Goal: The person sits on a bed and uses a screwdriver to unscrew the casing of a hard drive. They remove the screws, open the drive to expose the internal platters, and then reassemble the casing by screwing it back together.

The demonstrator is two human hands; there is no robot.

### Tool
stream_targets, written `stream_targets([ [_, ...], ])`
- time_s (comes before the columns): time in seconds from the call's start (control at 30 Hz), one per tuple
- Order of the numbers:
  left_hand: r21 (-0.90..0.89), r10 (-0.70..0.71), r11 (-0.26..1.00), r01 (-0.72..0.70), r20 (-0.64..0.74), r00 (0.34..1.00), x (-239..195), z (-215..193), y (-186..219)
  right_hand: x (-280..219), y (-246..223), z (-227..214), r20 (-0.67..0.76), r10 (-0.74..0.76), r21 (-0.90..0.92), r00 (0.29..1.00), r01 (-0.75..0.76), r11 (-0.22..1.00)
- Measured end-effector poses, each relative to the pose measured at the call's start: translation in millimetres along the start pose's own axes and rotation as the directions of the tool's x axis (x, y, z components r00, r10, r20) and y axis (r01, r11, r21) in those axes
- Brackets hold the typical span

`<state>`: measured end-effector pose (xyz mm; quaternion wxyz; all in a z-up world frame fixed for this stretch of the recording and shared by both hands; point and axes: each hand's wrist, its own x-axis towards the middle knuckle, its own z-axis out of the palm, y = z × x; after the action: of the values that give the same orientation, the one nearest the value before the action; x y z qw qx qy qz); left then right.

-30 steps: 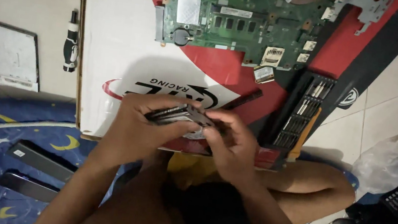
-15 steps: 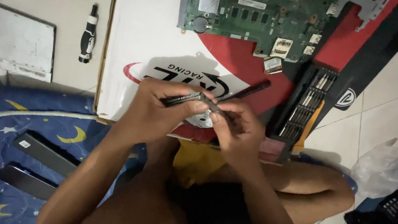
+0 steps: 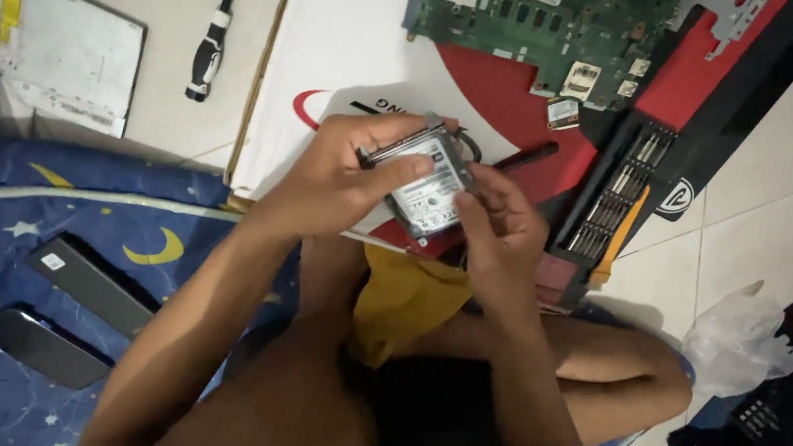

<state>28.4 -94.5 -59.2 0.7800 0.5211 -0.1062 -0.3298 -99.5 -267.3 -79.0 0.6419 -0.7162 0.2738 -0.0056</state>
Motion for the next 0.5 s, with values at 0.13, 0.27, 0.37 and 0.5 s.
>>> stream_targets([
  [0.13, -0.044, 0.060, 0.997, -0.062, -0.037, 0.998, -4.1, -0.2, -11.2, 1.1, 20.2, 2.6, -0.030, -0.008, 0.108, 1.000, 0.012, 0.994],
  [0.27, -0.098, 0.030, 0.994, -0.036, -0.069, 0.997, -9.1, -2.1, -22.4, 4.6, 19.8, 21.0, -0.091, 0.042, 0.402, 0.995, -0.002, 0.916],
  [0.37, -0.106, 0.053, 0.993, -0.061, -0.075, 0.996, -10.7, -3.7, -24.9, 7.5, 26.2, 22.1, -0.095, 0.023, 0.429, 0.995, 0.020, 0.903],
  [0.5, -0.081, 0.084, 0.993, -0.087, -0.050, 0.995, -14.3, -8.0, -24.9, 7.9, 28.2, 22.6, -0.078, -0.040, 0.419, 0.996, 0.069, 0.905],
])
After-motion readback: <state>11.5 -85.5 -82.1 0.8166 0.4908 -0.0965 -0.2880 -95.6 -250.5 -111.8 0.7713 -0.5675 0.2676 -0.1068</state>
